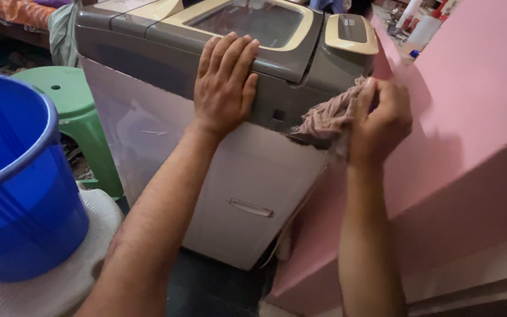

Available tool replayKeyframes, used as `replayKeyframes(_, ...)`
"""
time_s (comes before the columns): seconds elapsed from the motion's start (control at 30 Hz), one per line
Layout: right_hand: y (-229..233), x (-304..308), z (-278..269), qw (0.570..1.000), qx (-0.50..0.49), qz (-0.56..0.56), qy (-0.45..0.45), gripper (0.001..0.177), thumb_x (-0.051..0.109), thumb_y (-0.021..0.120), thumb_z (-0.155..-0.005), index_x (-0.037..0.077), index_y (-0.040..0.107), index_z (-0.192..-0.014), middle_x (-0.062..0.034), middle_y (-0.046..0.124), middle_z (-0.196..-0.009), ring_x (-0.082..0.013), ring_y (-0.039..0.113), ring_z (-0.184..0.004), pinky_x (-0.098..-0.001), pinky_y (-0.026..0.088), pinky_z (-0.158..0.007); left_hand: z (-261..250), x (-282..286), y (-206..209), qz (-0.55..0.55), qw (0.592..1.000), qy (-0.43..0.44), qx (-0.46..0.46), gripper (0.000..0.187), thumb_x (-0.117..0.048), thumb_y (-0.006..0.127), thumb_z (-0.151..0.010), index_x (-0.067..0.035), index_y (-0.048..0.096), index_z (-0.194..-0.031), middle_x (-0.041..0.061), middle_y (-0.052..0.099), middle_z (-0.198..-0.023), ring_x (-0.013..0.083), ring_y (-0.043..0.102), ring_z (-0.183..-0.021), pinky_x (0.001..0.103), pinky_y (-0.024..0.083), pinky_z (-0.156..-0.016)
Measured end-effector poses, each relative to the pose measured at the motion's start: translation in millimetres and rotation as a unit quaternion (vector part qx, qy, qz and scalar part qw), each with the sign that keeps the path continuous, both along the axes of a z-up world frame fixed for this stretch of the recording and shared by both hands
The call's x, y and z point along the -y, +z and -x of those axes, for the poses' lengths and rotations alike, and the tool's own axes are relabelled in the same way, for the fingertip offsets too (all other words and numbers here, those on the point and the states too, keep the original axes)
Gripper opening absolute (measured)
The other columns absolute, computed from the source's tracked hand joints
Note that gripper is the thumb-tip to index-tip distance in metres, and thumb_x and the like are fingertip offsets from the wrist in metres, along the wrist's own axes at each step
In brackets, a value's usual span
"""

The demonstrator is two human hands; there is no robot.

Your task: The person wipes the exterior control panel, lid, and sides of a top-loading washing machine with a cloth, then opens the lid to wipe the inner rim and the interior drum.

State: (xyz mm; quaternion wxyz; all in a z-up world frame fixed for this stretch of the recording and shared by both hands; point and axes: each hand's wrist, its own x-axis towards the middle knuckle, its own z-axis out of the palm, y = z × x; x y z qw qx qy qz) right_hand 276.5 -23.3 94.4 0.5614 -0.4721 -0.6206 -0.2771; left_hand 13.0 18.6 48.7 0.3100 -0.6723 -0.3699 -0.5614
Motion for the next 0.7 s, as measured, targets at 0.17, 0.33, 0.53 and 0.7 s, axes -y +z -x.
replayKeyframes(0.17, -25, 9, 14, 0.995, 0.063, -0.036, 0.063, 0.025, 0.015, 0.057, -0.112, 0.005, 0.071, -0.130, -0.0153, 0.068, -0.126, -0.0318, 0.068, -0.124, -0.0412, 0.056, -0.109, 0, 2, -1, 0.003, 1.000, 0.002, 0.005, 0.048, -0.026, 0.052, -0.108, -0.005, 0.053, -0.151, 0.014, 0.053, -0.153, 0.0334, 0.041, -0.149, 0.051, 0.023, -0.129)
replayKeyframes(0.33, -51, 25, 57, 0.993, 0.099, -0.051, 0.042, 0.105, 0.054, 0.074, -0.095, -0.006, 0.018, -0.160, -0.0339, 0.021, -0.160, -0.0493, 0.022, -0.152, -0.0591, 0.024, -0.126, -2, 5, 0, -0.003, 1.000, -0.002, 0.011, 0.047, -0.027, 0.052, -0.109, -0.005, 0.054, -0.150, 0.014, 0.054, -0.152, 0.0337, 0.042, -0.149, 0.051, 0.023, -0.130)
replayKeyframes(0.53, -60, 13, 106, 0.976, 0.215, 0.004, 0.024, 0.081, 0.035, 0.066, -0.103, 0.002, 0.025, -0.165, -0.0244, 0.026, -0.168, -0.0409, 0.023, -0.161, -0.0635, 0.016, -0.133, -1, 3, 0, -0.007, 1.000, -0.013, 0.013, 0.047, -0.027, 0.052, -0.109, -0.003, 0.055, -0.149, 0.015, 0.055, -0.151, 0.0340, 0.043, -0.148, 0.052, 0.024, -0.129)
replayKeyframes(0.7, -13, -10, 110, 0.970, 0.241, -0.030, 0.006, 0.049, 0.020, 0.062, -0.107, 0.001, 0.052, -0.152, -0.0165, 0.054, -0.150, -0.0306, 0.050, -0.145, -0.0608, 0.017, -0.131, 0, -1, 0, -0.012, 1.000, 0.000, 0.008, 0.047, -0.029, 0.050, -0.109, -0.004, 0.055, -0.149, 0.015, 0.055, -0.151, 0.0341, 0.044, -0.147, 0.052, 0.025, -0.129)
